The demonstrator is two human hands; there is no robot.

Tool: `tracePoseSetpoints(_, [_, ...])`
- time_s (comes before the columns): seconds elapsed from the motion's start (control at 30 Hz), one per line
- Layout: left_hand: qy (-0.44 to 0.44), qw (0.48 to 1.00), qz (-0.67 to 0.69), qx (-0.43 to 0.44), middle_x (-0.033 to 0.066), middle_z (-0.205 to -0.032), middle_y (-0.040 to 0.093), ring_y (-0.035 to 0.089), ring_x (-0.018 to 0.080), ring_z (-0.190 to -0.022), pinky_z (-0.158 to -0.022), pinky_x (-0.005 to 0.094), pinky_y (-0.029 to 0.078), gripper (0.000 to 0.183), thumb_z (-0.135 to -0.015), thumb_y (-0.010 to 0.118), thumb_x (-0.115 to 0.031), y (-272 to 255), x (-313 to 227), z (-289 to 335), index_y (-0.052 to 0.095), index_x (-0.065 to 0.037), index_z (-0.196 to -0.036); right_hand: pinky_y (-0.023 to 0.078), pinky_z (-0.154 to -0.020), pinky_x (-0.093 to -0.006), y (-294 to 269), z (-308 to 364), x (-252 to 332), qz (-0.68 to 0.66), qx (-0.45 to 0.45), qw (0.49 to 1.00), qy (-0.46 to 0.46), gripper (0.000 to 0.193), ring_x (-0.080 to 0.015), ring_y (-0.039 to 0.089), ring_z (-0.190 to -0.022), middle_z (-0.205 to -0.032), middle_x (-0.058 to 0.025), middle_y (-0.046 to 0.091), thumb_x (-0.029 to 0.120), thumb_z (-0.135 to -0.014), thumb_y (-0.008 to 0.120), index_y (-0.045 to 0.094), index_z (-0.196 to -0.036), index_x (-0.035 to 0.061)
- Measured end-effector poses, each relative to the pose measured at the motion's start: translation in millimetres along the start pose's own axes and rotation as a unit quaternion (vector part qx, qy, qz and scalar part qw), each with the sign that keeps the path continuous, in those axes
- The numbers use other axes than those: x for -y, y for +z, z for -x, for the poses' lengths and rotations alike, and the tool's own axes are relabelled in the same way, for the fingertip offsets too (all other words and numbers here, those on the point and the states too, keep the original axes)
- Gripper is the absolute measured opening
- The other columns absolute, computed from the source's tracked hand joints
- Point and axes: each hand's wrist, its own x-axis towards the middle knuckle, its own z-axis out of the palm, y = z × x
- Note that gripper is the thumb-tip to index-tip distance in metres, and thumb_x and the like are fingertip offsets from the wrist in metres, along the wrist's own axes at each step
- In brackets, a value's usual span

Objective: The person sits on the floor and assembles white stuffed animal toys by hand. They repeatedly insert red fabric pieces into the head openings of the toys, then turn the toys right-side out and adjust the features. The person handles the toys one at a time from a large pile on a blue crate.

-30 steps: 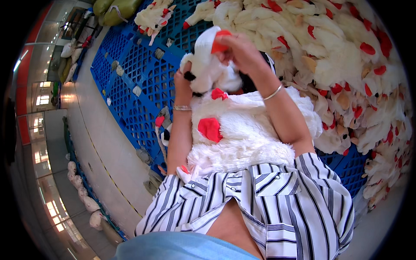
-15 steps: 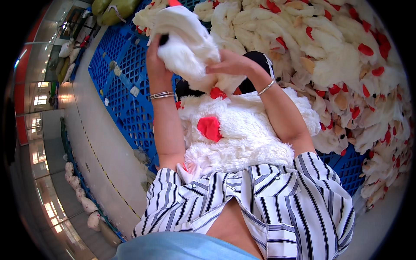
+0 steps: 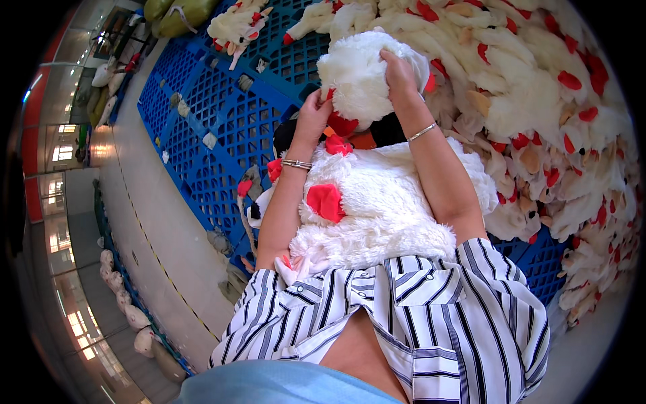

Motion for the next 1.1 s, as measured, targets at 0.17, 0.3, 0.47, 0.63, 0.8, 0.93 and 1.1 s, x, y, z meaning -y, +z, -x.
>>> tracePoseSetpoints(0.17, [0.050,0.985,0.094,-0.135,0.0084,-0.102,0.065,0.060,0.0170,-0.093,-0.088,0.0295,0.049,0.025,-0.090,0.048,-0.001,-12.2,-0.9,-8.1,0.062,-0.001,-0.111,0.050,-0.082,-0.0353,-15.0,-9.0,-2.0,-0.019,0.029,0.999,0.012,0.036,-0.0213,0.063,-0.094,-0.104,-0.0088,0.066,0.031,-0.086,0.066,0.064,-0.108,0.0026])
tracePoseSetpoints(0.3, [0.083,0.988,0.016,-0.132,0.0106,-0.109,0.060,0.057,0.0176,-0.096,-0.090,0.0292,0.047,0.028,-0.094,0.057,-0.017,-9.5,-11.5,-1.2,0.057,-0.001,-0.116,0.051,-0.082,-0.0350,-21.2,-18.9,-8.3,-0.087,0.085,0.992,0.039,0.036,-0.0211,0.064,-0.094,-0.106,-0.0092,0.066,0.031,-0.087,0.066,0.064,-0.110,0.0035])
tracePoseSetpoints(0.47, [0.099,0.991,0.089,0.015,0.0136,-0.130,0.054,0.053,0.0224,-0.118,-0.103,0.0316,0.040,0.053,-0.095,0.063,-0.025,3.4,-12.3,8.1,0.042,0.002,-0.135,0.052,-0.083,-0.0355,-14.6,-8.3,-8.6,-0.118,0.092,0.987,0.052,0.037,-0.0222,0.065,-0.094,-0.106,-0.0098,0.066,0.029,-0.087,0.065,0.062,-0.113,0.0029])
tracePoseSetpoints(0.63, [0.118,0.977,0.154,-0.094,0.0119,-0.129,0.054,0.054,0.0193,-0.114,-0.101,0.0302,0.043,0.044,-0.086,0.047,0.001,2.9,-22.6,4.0,0.049,0.000,-0.130,0.053,-0.081,-0.0365,-27.0,-29.6,-18.8,-0.137,0.108,0.982,0.078,0.037,-0.0234,0.067,-0.092,-0.107,-0.0101,0.067,0.029,-0.089,0.065,0.061,-0.115,0.0025])
tracePoseSetpoints(0.8, [0.187,0.974,-0.074,-0.104,0.0146,-0.114,0.057,0.059,0.0260,-0.104,-0.093,0.0322,0.048,0.038,-0.085,0.056,0.000,0.6,-28.2,15.6,0.057,-0.005,-0.122,0.056,-0.080,-0.0385,-16.5,-5.7,-9.3,-0.139,0.119,0.978,0.098,0.038,-0.0258,0.069,-0.092,-0.106,-0.0111,0.068,0.030,-0.089,0.064,0.061,-0.115,0.0017])
tracePoseSetpoints(0.93, [0.291,0.928,-0.226,-0.061,0.0174,-0.106,0.054,0.057,0.0331,-0.100,-0.088,0.0346,0.050,0.048,-0.079,0.067,0.000,9.2,-36.5,22.2,0.057,-0.009,-0.125,0.056,-0.080,-0.0397,-16.4,5.6,-2.8,-0.150,0.147,0.972,0.109,0.040,-0.0267,0.069,-0.092,-0.106,-0.0127,0.068,0.030,-0.091,0.062,0.060,-0.118,0.0007])
tracePoseSetpoints(1.1, [0.321,0.916,-0.238,-0.043,0.0183,-0.113,0.053,0.056,0.0349,-0.104,-0.091,0.0355,0.048,0.054,-0.073,0.077,-0.004,14.2,-41.2,29.4,0.059,-0.010,-0.123,0.057,-0.081,-0.0390,-7.1,13.3,-24.5,-0.174,0.200,0.962,0.059,0.040,-0.0267,0.069,-0.092,-0.106,-0.0140,0.068,0.029,-0.092,0.059,0.058,-0.119,-0.0012])
